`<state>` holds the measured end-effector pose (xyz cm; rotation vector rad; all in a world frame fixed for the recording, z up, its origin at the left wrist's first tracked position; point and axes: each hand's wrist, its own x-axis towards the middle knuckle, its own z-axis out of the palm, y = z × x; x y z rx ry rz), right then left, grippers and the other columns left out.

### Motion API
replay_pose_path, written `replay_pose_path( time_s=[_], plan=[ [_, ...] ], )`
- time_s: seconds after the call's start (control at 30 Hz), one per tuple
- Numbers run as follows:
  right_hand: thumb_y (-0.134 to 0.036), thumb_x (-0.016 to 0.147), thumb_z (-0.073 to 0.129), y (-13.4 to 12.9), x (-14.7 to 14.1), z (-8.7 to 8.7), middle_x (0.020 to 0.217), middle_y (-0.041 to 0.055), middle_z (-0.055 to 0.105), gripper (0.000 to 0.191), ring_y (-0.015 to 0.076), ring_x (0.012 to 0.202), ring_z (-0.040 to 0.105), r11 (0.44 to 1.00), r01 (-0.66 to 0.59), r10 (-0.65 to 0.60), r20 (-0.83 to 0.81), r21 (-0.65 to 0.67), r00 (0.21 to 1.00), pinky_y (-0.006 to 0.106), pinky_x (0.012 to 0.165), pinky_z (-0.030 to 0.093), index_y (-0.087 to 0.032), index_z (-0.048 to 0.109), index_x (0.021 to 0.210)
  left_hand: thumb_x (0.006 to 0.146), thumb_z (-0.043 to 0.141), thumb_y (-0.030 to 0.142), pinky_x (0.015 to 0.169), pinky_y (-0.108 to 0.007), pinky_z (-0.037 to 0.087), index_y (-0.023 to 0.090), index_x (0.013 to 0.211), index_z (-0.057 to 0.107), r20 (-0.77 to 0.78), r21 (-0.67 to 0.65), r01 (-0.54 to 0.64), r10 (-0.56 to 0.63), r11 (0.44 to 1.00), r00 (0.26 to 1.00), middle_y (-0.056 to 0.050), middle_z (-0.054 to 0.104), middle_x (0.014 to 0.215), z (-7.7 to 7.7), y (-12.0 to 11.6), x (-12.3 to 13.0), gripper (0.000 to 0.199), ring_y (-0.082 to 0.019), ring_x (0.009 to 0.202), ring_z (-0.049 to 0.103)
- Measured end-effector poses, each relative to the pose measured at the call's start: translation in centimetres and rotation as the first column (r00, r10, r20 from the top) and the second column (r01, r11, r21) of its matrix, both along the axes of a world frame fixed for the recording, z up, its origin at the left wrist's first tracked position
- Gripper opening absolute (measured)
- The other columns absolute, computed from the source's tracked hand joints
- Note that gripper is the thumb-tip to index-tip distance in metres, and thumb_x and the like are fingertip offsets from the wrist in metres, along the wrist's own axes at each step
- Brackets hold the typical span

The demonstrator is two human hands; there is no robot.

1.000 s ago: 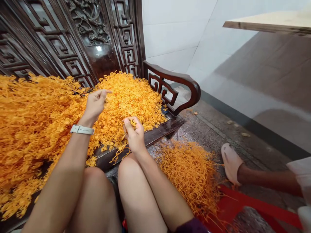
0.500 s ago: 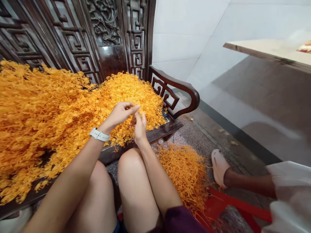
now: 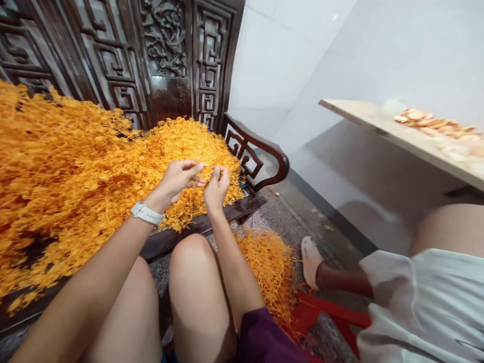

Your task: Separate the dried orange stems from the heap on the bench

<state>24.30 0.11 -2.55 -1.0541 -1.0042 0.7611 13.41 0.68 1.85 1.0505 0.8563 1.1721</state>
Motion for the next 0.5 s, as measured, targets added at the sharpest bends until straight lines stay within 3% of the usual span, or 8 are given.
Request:
replay_pose_path(
  time_s=[0.1, 0.17, 0.37, 0.5],
  plan=[
    [-0.079, 0.094, 0.048, -0.1, -0.4, -0.1, 0.078, -0.0022, 0.046, 0.054, 0.0127, 0.062, 0.046, 0.997, 0.074, -0.075, -0.055, -0.007, 0.996, 0.025, 0.054, 0.039, -0.026, 0.056, 0.099, 0.089, 0.079, 0.024, 0.062, -0.024, 0.062, 0.014, 0.086, 0.067, 0.063, -0.076, -0.097, 0.102, 0.992, 0.993, -0.003, 0.07, 0.082, 0.0, -0.1, 0.4, 0.016, -0.009, 0.057, 0.067],
    [-0.082, 0.093, 0.045, -0.1, -1.0, -0.4, 0.078, -0.0017, 0.05, 0.057, 0.0143, 0.062, 0.05, 0.998, 0.024, -0.029, -0.111, -0.05, 0.993, 0.026, 0.053, 0.04, -0.027, 0.055, 0.106, 0.088, 0.079, 0.022, 0.06, -0.023, 0.06, 0.015, 0.087, 0.065, 0.08, -0.095, -0.119, 0.127, 0.988, 0.989, -0.003, 0.07, 0.08, -0.3, -0.1, 0.8, 0.016, -0.009, 0.058, 0.066],
    [-0.079, 0.092, 0.055, 0.7, -1.5, -0.6, 0.09, 0.0023, 0.058, 0.054, 0.0158, 0.081, 0.057, 0.999, 0.014, -0.016, 0.04, 0.044, 0.999, 0.027, 0.064, 0.047, -0.025, 0.052, 0.089, 0.084, 0.083, 0.043, 0.057, -0.02, 0.053, 0.016, 0.082, 0.066, 0.068, -0.002, -0.054, 0.054, 0.999, 0.996, -0.003, 0.07, 0.076, -0.8, -0.1, 0.9, 0.032, -0.01, 0.065, 0.064],
    [-0.076, 0.091, 0.06, 1.3, -0.8, 0.2, 0.079, -0.0017, 0.052, 0.052, 0.013, 0.068, 0.053, 0.993, -0.112, 0.112, 0.015, 0.04, 0.994, 0.025, 0.057, 0.046, -0.026, 0.049, 0.089, 0.085, 0.083, 0.04, 0.052, -0.022, 0.052, 0.016, 0.081, 0.065, 0.025, 0.024, -0.03, 0.029, 0.999, 0.999, -0.002, 0.067, 0.068, -0.8, 0.3, 0.4, 0.03, -0.01, 0.055, 0.061]
  ],
)
